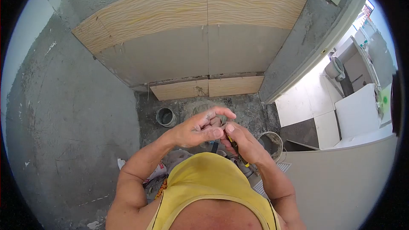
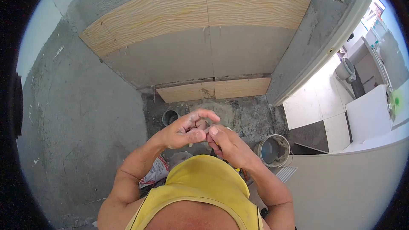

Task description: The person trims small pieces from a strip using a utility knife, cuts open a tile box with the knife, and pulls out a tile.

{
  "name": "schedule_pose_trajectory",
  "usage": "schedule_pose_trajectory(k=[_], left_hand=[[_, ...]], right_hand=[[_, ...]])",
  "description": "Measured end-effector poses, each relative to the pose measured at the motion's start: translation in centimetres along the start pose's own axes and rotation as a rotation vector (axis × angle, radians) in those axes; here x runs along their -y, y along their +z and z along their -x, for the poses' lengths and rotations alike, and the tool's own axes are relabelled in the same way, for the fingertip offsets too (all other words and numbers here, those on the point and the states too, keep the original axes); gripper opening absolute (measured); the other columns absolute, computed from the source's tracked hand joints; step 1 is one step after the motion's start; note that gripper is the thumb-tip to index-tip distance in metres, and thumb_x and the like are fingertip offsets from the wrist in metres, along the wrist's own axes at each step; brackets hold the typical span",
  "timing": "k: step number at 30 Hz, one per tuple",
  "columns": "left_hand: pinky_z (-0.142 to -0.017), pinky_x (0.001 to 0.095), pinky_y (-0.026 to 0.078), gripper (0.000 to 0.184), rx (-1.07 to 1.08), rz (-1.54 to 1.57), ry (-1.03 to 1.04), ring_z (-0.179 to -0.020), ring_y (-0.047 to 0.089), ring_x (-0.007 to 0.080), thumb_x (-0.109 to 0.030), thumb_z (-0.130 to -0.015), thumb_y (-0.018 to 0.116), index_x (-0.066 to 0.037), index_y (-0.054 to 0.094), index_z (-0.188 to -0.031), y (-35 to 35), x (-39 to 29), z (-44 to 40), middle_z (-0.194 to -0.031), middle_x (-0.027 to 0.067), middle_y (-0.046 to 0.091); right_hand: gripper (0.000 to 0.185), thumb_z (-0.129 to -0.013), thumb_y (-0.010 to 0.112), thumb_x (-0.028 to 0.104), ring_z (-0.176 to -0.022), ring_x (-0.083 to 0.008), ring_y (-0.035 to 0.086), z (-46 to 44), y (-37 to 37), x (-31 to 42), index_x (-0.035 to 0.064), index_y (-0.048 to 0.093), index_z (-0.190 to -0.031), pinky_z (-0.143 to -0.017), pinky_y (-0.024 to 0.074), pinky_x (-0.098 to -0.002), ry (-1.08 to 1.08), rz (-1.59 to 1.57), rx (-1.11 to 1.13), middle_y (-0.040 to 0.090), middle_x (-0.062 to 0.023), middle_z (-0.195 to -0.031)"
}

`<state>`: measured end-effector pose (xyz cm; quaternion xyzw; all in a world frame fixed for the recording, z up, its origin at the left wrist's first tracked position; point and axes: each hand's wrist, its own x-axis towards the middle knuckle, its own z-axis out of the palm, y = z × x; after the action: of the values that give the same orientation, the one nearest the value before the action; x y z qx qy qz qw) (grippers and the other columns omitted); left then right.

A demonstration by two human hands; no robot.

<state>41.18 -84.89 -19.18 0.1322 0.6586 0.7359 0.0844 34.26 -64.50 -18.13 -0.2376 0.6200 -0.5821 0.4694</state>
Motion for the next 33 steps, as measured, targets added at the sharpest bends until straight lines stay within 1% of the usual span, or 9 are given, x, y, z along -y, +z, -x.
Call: schedule_pose_trajectory(k=[5,7,11,17,20,21,29,31,33], left_hand=[[-0.071,0.0261,0.036,0.061,0.055,0.19,0.07,-0.079,0.044,0.0079,-0.037,-0.094,0.061,-0.002,0.043,-0.139,-0.5,0.9,1.1,-0.093,-0.0004,0.05],[-0.082,0.029,0.045,0.056,0.046,0.178,0.022,-0.095,0.055,0.0125,-0.032,-0.096,0.06,-0.002,0.043,-0.139,-0.6,1.3,1.6,-0.108,0.0064,0.056],[-0.09,0.0301,0.047,0.047,0.054,0.254,-0.049,-0.104,0.059,0.0153,-0.024,-0.1,0.058,-0.002,0.042,-0.138,-0.1,0.7,2.2,-0.111,0.0071,0.058],[-0.076,0.0277,0.048,0.03,0.019,0.101,-0.017,-0.086,0.06,0.0119,-0.024,-0.099,0.061,-0.003,0.052,-0.119,0.0,1.0,4.3,-0.099,0.005,0.06],[-0.058,0.0302,0.042,0.023,-0.048,-0.435,-0.037,-0.065,0.051,0.01,-0.026,-0.096,0.065,-0.005,0.056,-0.098,0.0,0.7,5.1,-0.072,0.0022,0.055],[-0.054,0.0312,0.039,0.023,-0.064,-0.481,-0.003,-0.061,0.048,0.0099,-0.026,-0.095,0.067,-0.006,0.057,-0.093,0.9,0.5,5.5,-0.066,0.0018,0.052],[-0.053,0.0324,0.041,0.025,0.05,-0.412,-0.061,-0.057,0.05,0.0125,-0.028,-0.095,0.067,-0.005,0.058,-0.094,4.1,-2.4,9.1,-0.068,0.0045,0.055],[-0.054,0.0312,0.041,0.027,0.047,-0.47,0.091,-0.058,0.05,0.0111,-0.03,-0.097,0.065,-0.005,0.059,-0.094,3.2,-1.3,9.8,-0.069,0.0051,0.055],[-0.052,0.0293,0.04,0.028,-0.257,-0.666,0.032,-0.058,0.049,0.0108,-0.032,-0.099,0.061,-0.006,0.057,-0.09,0.0,0.7,11.7,-0.069,0.0032,0.053]], right_hand=[[0.045,-0.103,0.037,0.049,-0.067,-0.0103,0.041,-0.2,0.8,0.4,0.0068,0.051,-0.093,-0.056,0.0362,-0.027,0.054,-0.045,0.028,0.047,0.0002,-0.079],[0.046,-0.104,0.037,0.048,-0.067,-0.0103,0.042,-0.2,1.3,0.3,0.006,0.052,-0.095,-0.056,0.0366,-0.027,0.048,-0.023,0.054,0.048,0.0,-0.08],[0.054,-0.102,0.035,0.056,-0.059,-0.0103,0.042,0.0,3.0,0.3,0.0066,0.051,-0.089,-0.051,0.0336,-0.0258,-0.042,0.111,0.01,0.048,-0.0009,-0.073],[0.053,-0.102,0.037,0.055,-0.061,-0.0095,0.045,1.1,3.1,-0.3,0.0047,0.053,-0.095,-0.052,0.0364,-0.0244,0.144,-0.072,0.166,0.048,-0.0024,-0.076],[0.049,-0.101,0.042,0.055,-0.047,-0.0095,0.039,1.7,3.3,-1.7,0.0095,0.049,-0.084,-0.043,0.0312,-0.0253,0.144,-0.22,0.294,0.041,0.0014,-0.063],[0.044,-0.1,0.046,0.054,-0.049,-0.0071,0.038,2.3,3.3,-2.5,0.0098,0.051,-0.096,-0.044,0.0307,-0.0229,0.168,-0.22,0.324,0.042,0.0017,-0.07],[0.033,-0.105,0.045,0.044,-0.05,-0.0057,0.036,6.3,4.1,0.2,0.0129,0.045,-0.094,-0.043,0.0286,-0.0232,0.274,-0.232,0.584,0.037,0.004,-0.071],[0.032,-0.103,0.05,0.04,-0.052,-0.0055,0.04,7.3,3.4,0.7,0.0107,0.048,-0.091,-0.044,0.0343,-0.0226,0.293,-0.175,0.561,0.041,0.0033,-0.071],[0.028,-0.097,0.062,0.029,-0.056,-0.0053,0.05,13.1,-6.5,-2.5,0.01,0.053,-0.077,-0.044,0.0472,-0.021,0.157,-1.32,0.259,0.049,0.0009,-0.068]])
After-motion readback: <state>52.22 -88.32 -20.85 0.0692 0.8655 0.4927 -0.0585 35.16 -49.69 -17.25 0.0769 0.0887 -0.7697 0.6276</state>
